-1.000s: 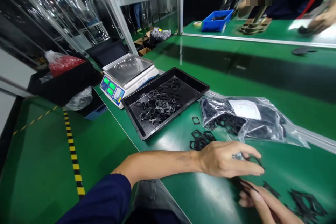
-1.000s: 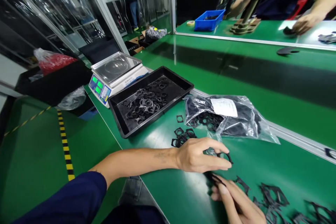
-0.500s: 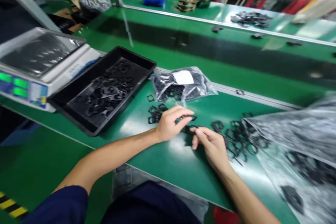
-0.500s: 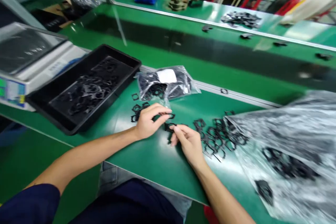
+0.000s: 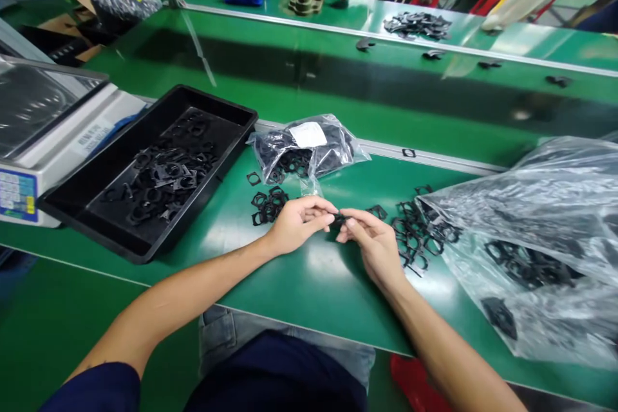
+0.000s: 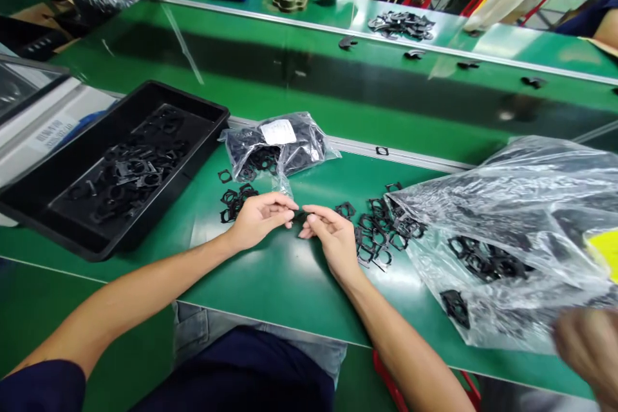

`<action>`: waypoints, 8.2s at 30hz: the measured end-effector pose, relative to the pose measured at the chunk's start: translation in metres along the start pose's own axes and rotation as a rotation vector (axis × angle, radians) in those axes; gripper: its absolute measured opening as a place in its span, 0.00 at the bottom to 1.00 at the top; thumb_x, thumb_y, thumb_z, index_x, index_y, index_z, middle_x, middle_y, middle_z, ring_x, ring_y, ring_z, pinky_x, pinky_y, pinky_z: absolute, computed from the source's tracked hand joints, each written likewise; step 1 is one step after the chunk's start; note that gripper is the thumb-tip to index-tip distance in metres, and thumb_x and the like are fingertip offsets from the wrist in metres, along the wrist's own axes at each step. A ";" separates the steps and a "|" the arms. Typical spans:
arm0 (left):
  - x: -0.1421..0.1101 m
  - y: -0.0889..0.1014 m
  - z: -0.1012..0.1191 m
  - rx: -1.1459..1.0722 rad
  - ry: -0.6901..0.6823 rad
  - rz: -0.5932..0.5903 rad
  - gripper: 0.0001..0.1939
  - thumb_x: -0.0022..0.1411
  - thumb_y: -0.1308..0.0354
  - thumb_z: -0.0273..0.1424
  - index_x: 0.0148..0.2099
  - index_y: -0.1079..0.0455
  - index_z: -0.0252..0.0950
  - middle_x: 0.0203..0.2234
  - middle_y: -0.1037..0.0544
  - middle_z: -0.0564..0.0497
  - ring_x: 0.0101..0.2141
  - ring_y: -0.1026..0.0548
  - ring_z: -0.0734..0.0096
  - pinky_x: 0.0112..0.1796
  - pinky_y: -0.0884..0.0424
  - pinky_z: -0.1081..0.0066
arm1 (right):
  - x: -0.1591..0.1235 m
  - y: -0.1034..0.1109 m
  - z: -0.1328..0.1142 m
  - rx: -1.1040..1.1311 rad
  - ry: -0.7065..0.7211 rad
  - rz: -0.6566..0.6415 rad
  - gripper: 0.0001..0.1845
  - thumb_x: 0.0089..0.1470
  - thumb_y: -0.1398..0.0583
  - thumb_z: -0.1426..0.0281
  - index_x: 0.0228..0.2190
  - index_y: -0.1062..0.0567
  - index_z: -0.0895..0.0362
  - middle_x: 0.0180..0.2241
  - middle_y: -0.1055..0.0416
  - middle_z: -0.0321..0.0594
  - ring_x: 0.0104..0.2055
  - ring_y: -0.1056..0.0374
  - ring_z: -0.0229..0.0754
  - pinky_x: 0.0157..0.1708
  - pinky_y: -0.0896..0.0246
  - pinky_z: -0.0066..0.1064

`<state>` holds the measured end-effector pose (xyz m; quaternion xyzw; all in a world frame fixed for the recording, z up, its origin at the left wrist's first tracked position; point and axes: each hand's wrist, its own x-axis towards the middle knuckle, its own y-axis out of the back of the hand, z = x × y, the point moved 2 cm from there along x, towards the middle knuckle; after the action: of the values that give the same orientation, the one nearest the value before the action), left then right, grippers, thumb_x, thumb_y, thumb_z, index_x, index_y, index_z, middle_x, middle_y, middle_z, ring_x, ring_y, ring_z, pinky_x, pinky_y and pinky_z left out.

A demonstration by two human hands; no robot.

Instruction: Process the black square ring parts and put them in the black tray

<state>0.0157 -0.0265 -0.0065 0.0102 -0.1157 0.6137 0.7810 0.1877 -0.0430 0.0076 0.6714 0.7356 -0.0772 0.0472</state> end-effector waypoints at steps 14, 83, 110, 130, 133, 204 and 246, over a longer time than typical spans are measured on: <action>-0.006 -0.002 0.008 0.092 -0.033 -0.002 0.12 0.67 0.41 0.39 0.40 0.27 0.33 0.29 0.25 0.52 0.28 0.26 0.77 0.31 0.26 0.76 | -0.002 -0.002 0.000 -0.011 0.061 -0.020 0.26 0.54 0.33 0.54 0.50 0.25 0.55 0.30 0.25 0.36 0.29 0.28 0.39 0.36 0.27 0.34; -0.015 -0.001 0.014 0.497 -0.412 0.206 0.05 0.66 0.38 0.31 0.36 0.26 0.35 0.33 0.22 0.50 0.35 0.23 0.73 0.34 0.24 0.75 | -0.008 -0.016 -0.003 0.111 0.094 -0.092 0.22 0.47 0.28 0.51 0.29 0.27 0.55 0.24 0.26 0.35 0.28 0.24 0.41 0.33 0.26 0.32; -0.013 0.003 0.017 0.437 -0.409 0.163 0.06 0.66 0.38 0.33 0.37 0.27 0.35 0.32 0.21 0.49 0.37 0.23 0.69 0.41 0.26 0.67 | -0.019 -0.012 -0.007 -0.169 0.406 0.055 0.13 0.56 0.32 0.56 0.31 0.23 0.52 0.31 0.24 0.39 0.31 0.24 0.44 0.36 0.24 0.38; -0.009 0.004 -0.001 0.290 -0.139 0.170 0.17 0.62 0.36 0.44 0.35 0.26 0.34 0.29 0.22 0.51 0.31 0.23 0.73 0.35 0.24 0.73 | 0.001 -0.006 0.003 0.065 0.122 -0.058 0.21 0.47 0.28 0.53 0.29 0.28 0.54 0.24 0.27 0.34 0.26 0.25 0.40 0.29 0.28 0.31; -0.007 0.005 0.002 0.346 -0.207 0.144 0.15 0.66 0.40 0.43 0.38 0.25 0.34 0.31 0.20 0.49 0.33 0.22 0.72 0.37 0.24 0.72 | 0.006 -0.007 0.001 0.185 0.006 -0.100 0.24 0.40 0.25 0.54 0.28 0.28 0.55 0.23 0.27 0.32 0.24 0.25 0.39 0.27 0.28 0.28; 0.000 0.007 0.008 -0.010 0.287 0.008 0.21 0.50 0.27 0.45 0.34 0.26 0.31 0.25 0.20 0.51 0.26 0.21 0.74 0.30 0.25 0.76 | -0.004 -0.002 -0.005 -0.054 0.100 -0.018 0.16 0.48 0.27 0.57 0.31 0.22 0.54 0.23 0.27 0.33 0.24 0.28 0.37 0.28 0.29 0.29; 0.001 0.009 0.010 0.056 0.215 -0.146 0.16 0.56 0.30 0.39 0.41 0.23 0.32 0.30 0.21 0.50 0.27 0.26 0.78 0.27 0.31 0.78 | -0.008 0.000 -0.008 -0.295 0.355 -0.007 0.09 0.59 0.34 0.61 0.37 0.18 0.52 0.31 0.27 0.39 0.31 0.30 0.41 0.31 0.30 0.34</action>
<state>0.0056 -0.0250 0.0027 -0.0252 -0.0131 0.5556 0.8309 0.1886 -0.0496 0.0171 0.6578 0.7379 0.1503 0.0143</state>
